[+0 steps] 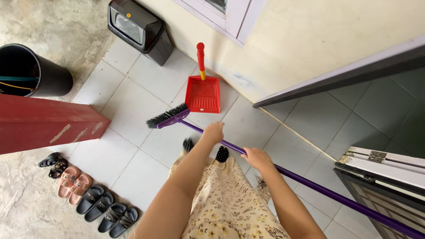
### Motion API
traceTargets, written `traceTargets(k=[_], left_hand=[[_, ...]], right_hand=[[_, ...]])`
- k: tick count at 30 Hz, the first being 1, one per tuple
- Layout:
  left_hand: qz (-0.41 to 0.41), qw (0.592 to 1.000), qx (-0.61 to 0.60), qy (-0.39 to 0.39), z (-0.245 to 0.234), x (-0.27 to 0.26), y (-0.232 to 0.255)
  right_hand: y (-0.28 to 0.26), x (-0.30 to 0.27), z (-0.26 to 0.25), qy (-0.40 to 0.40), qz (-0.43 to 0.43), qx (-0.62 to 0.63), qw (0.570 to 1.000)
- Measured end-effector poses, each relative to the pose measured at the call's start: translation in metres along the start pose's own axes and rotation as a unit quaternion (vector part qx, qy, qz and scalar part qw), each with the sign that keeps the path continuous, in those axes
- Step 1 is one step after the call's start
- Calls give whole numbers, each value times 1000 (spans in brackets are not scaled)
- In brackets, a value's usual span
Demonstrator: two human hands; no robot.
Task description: The person sweeps dirt and debris from a tiled and concrete floor into a pile using a purple broom and then collects it into a red dustpan.
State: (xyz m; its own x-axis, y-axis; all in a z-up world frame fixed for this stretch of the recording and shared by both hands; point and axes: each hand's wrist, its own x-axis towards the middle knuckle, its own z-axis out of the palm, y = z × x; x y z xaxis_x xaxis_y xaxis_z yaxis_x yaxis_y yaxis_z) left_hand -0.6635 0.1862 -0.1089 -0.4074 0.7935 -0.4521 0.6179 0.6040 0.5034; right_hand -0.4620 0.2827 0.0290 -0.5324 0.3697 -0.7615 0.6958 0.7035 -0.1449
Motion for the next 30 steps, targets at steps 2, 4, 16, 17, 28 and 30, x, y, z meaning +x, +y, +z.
traceTargets(k=[2,4,16,17,28,30], left_hand=[[20,997,-29,69,-30,23,-12],[-5,987,-110,119,-66,38,-9],[38,954,-130,268,-267,148,-12],[41,955,-130,262,-265,156,-17],[41,992,-31,113,-210,203,-64],[79,984,4,162,-205,211,-72]], right_hand=[[5,2,-11,33,-7,4,999],[6,-4,-18,21,18,25,999],[-25,8,-36,-45,150,63,986],[-23,10,-39,-46,154,68,985],[-7,19,-30,-31,238,101,966],[-10,16,-28,-43,243,112,963]])
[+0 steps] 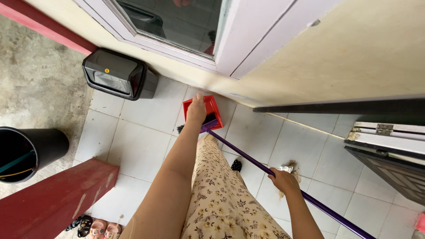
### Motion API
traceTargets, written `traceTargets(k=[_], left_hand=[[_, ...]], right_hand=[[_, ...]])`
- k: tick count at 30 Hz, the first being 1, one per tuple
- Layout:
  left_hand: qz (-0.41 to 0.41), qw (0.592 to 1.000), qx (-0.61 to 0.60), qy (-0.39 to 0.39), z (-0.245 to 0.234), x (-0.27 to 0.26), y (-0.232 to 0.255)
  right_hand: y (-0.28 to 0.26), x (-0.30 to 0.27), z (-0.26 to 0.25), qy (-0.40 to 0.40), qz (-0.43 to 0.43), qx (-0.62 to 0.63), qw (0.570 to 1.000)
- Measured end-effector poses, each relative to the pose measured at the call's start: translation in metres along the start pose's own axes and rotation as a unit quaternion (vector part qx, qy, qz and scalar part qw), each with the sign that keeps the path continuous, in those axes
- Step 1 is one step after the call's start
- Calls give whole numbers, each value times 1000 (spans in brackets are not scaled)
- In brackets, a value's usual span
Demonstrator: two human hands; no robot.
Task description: The person sweeps dirt and debris from a tiled and concrete floor into a pile using a purple broom and then collects it into a red dustpan.
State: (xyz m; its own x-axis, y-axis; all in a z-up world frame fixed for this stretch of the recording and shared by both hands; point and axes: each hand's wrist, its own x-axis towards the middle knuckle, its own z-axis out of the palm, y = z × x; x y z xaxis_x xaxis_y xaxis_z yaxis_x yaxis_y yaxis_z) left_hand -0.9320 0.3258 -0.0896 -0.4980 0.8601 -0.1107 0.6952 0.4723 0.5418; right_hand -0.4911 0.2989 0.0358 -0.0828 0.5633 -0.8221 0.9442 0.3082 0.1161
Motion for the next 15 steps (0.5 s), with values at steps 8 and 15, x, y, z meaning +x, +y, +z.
traceTargets(k=[8,15], left_hand=[[-103,984,-106,98,-46,-62,-7],[-234,940,-139,207,-62,-136,12]], right_hand=[[85,-11,73,21,-23,56,998],[203,-47,132,-43,105,181,977]])
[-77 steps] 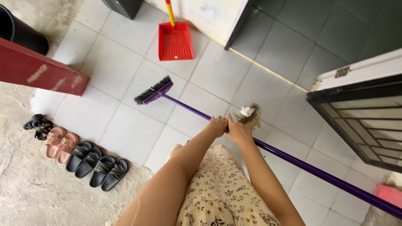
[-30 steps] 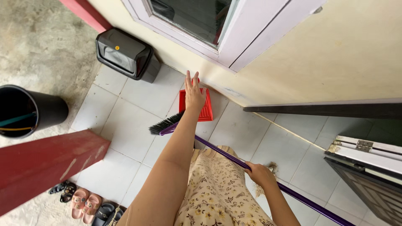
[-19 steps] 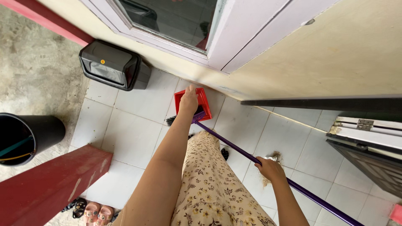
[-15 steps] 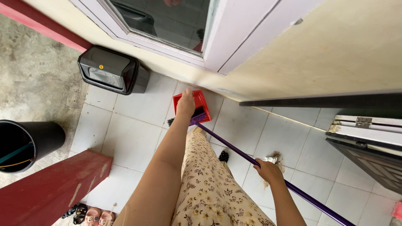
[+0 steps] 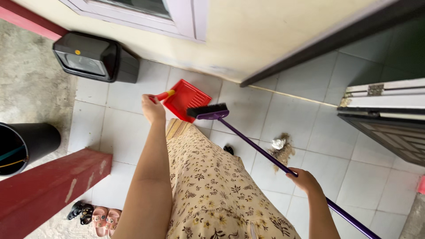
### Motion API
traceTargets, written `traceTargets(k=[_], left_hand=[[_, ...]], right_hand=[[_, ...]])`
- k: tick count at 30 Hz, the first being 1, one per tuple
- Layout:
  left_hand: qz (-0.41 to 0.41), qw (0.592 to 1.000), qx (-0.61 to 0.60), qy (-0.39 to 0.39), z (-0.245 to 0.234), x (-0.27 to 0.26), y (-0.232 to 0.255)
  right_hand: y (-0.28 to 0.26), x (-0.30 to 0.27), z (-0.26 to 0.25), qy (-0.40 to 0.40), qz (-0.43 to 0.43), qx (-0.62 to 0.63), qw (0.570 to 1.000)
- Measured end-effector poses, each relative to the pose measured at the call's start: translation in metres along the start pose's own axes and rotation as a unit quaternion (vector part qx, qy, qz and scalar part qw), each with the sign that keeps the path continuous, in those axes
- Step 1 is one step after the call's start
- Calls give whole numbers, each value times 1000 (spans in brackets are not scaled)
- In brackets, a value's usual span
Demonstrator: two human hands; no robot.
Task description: The person sweeps dirt and debris from a tiled and concrete floor into a pile using a purple broom and then collects it into a red dustpan.
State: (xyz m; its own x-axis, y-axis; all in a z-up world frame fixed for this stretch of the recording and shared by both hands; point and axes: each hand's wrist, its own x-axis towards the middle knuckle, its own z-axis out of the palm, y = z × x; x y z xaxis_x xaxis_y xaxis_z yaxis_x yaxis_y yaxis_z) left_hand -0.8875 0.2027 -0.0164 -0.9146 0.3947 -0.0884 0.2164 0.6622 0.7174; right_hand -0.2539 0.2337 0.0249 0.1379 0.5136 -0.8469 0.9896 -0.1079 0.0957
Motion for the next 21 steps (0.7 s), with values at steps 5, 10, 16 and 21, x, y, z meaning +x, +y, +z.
traceTargets(k=[5,10,16,21], left_hand=[[-27,999,17,35,3,-55,13],[48,996,14,74,0,-106,17],[16,993,-12,113,-16,-160,-45],[-74,992,53,92,-14,-221,-135]], right_hand=[[72,11,33,57,-19,35,998],[93,32,82,45,30,32,998],[71,85,116,116,-95,83,985],[57,96,130,76,-117,57,989]])
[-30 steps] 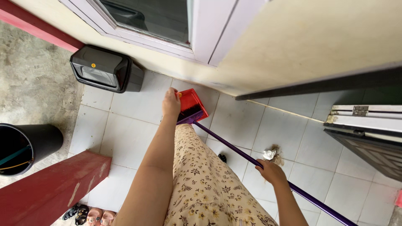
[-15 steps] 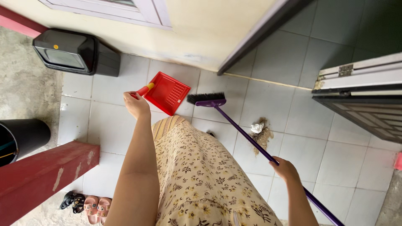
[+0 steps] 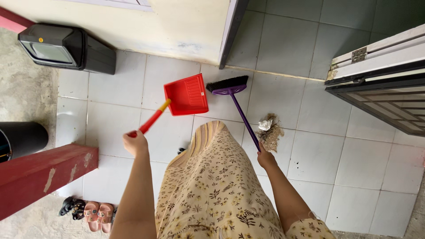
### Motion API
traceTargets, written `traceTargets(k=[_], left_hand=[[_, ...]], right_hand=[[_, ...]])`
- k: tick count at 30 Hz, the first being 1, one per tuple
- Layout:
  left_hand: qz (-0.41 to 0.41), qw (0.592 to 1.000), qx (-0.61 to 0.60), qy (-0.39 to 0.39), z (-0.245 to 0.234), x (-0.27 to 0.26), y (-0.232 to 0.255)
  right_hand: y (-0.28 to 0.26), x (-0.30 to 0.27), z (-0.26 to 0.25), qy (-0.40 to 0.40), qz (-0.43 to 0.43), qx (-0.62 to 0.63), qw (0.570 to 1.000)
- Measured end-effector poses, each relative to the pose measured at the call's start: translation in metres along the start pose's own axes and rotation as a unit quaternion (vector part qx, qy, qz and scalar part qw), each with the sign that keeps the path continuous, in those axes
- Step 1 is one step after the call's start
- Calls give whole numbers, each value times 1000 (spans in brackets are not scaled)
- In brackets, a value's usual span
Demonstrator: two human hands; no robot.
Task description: The person sweeps dirt and debris from a tiled and concrete floor into a pile using a purple broom and then collects it into a red dustpan.
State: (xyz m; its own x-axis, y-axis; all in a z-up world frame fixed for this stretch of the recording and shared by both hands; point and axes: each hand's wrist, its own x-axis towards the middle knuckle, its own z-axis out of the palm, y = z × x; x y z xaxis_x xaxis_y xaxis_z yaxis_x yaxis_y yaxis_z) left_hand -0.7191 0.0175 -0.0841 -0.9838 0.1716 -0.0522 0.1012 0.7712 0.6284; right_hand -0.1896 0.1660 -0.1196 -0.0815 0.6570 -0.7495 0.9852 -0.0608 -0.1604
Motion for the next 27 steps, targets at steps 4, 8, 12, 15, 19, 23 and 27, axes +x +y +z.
traceTargets(k=[4,8,12,15,19,23,27], left_hand=[[-85,993,30,-74,-3,-47,-44],[-252,921,-6,-298,-5,-66,-64],[-399,768,-125,-485,1,-84,-71],[-424,729,-257,-473,16,-127,-79],[-425,730,-284,-454,39,-193,-102],[-393,759,-263,-448,54,-245,-140],[-377,740,-303,-468,38,-275,-161]], right_hand=[[25,-28,10,-54,35,-31,997],[59,-66,23,-56,47,-27,997],[95,-91,19,-63,116,59,989],[108,-82,20,-18,89,44,995],[102,-18,18,157,-83,27,984],[91,34,30,55,49,33,997],[124,-1,60,50,36,-33,998]])
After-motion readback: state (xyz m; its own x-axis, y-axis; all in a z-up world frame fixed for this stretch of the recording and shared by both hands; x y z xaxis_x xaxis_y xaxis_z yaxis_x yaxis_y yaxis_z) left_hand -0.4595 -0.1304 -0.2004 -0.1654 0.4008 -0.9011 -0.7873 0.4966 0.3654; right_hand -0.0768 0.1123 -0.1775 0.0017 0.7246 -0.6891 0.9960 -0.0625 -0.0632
